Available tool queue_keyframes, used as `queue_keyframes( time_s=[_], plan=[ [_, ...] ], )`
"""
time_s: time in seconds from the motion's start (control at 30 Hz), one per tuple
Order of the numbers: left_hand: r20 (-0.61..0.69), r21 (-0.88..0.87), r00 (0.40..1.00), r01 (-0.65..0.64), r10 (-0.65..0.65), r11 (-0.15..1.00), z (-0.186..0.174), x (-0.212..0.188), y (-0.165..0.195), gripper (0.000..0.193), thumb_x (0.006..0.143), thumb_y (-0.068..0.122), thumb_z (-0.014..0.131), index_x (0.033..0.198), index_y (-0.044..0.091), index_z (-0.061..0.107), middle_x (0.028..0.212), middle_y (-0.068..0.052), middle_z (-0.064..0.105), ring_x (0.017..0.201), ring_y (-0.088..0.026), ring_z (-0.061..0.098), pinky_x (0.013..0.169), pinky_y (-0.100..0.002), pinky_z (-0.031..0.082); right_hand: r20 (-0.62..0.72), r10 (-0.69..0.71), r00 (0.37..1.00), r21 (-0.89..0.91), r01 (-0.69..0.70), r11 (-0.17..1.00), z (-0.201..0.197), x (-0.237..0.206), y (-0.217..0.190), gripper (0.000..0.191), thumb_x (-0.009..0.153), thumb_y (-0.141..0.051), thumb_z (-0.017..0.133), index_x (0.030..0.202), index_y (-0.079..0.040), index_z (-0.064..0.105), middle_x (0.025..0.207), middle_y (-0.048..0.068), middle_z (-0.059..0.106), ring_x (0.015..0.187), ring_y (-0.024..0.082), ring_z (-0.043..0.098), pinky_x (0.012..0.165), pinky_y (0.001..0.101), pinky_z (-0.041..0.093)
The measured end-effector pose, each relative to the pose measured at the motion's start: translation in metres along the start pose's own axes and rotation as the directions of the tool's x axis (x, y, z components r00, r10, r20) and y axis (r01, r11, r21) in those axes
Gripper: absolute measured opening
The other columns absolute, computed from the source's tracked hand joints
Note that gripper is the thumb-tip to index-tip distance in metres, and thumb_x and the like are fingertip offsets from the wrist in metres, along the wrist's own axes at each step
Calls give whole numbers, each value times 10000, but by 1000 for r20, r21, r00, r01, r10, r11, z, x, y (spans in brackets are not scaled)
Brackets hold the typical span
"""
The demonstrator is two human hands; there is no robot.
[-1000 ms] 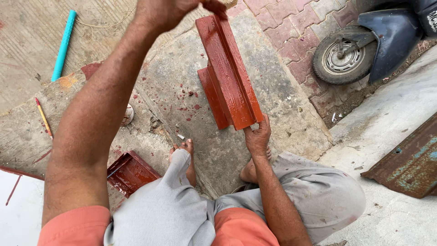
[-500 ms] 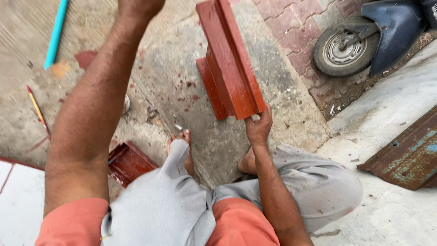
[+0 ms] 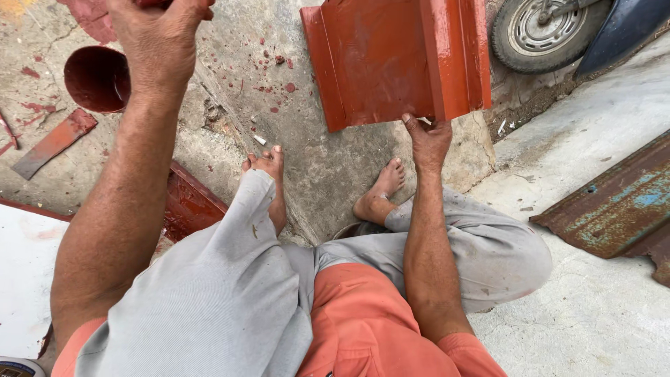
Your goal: The person sits on the ground and paints wooden shelf brackets red using a paintbrush, dipping the brush into a paint tray. They also run a flat metal scraper along the edges of a painted piece to smooth the coating, then continue brushing paint onto the wood surfaces.
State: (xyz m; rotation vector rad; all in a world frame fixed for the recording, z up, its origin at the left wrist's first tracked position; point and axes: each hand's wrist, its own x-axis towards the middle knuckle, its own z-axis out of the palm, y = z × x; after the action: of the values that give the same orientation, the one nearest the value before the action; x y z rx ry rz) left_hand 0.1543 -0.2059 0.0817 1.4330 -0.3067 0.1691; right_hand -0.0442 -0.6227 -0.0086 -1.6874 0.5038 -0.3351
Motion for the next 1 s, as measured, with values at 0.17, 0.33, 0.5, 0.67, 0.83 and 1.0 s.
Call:
queue_keyframes(
  time_s=[0.17, 0.33, 0.5, 0.67, 0.83, 1.0],
  plan=[
    [-86, -66, 988, 124, -129, 990, -22, -20, -7, 379, 1067, 59, 798, 1258, 21, 473, 1093, -83, 714, 997, -173, 754, 852, -348, 697, -18, 19, 1000, 35, -18, 999, -7, -4, 6, 488, 867, 17, 859, 1291, -10, 618, 1163, 109, 729, 1071, 185, 704, 943, 359, 641],
    [-107, -171, 980, 148, -168, 974, -20, -35, -15, 424, 1074, 90, 825, 1288, 34, 464, 1079, -92, 689, 927, -179, 729, 817, -345, 665, -58, 57, 997, 65, -53, 996, -6, -11, 13, 441, 856, 38, 856, 1245, 9, 651, 1136, 126, 745, 1049, 196, 713, 932, 370, 642],
    [-122, -195, 963, 214, -240, 957, -12, -49, -19, 354, 1109, 68, 837, 1254, 17, 519, 1063, -117, 705, 881, -195, 731, 792, -345, 656, 6, 16, 1000, 140, -17, 990, -5, -12, 17, 389, 887, 49, 828, 1237, 24, 662, 1149, 127, 749, 1043, 188, 717, 928, 337, 626],
    [-151, -164, 947, 257, -282, 952, -10, -59, -15, 223, 1057, 69, 828, 1120, 0, 626, 969, -106, 726, 823, -184, 740, 766, -331, 656, -13, 42, 999, -62, -42, 997, -7, -15, 17, 339, 905, -43, 848, 1190, 10, 673, 1044, 103, 779, 948, 150, 726, 829, 289, 605],
    [-200, -197, 941, 234, -273, 952, -10, -66, -13, 201, 1044, 79, 822, 1103, 3, 646, 961, -97, 732, 841, -171, 737, 770, -321, 650, 4, -27, 1000, -254, 27, 967, -4, -18, 12, 309, 951, -180, 874, 1144, -2, 710, 964, 87, 800, 892, 129, 730, 787, 280, 592],
    [-197, -197, 940, 241, -279, 950, -11, -74, -13, 179, 1081, 77, 800, 1171, -45, 705, 1023, -108, 740, 830, -151, 728, 735, -281, 634, -46, -171, 984, -466, 131, 875, 8, 8, -5, 274, 973, -279, 828, 1063, -64, 684, 810, 59, 740, 718, 136, 680, 658, 321, 572]
  ],
)
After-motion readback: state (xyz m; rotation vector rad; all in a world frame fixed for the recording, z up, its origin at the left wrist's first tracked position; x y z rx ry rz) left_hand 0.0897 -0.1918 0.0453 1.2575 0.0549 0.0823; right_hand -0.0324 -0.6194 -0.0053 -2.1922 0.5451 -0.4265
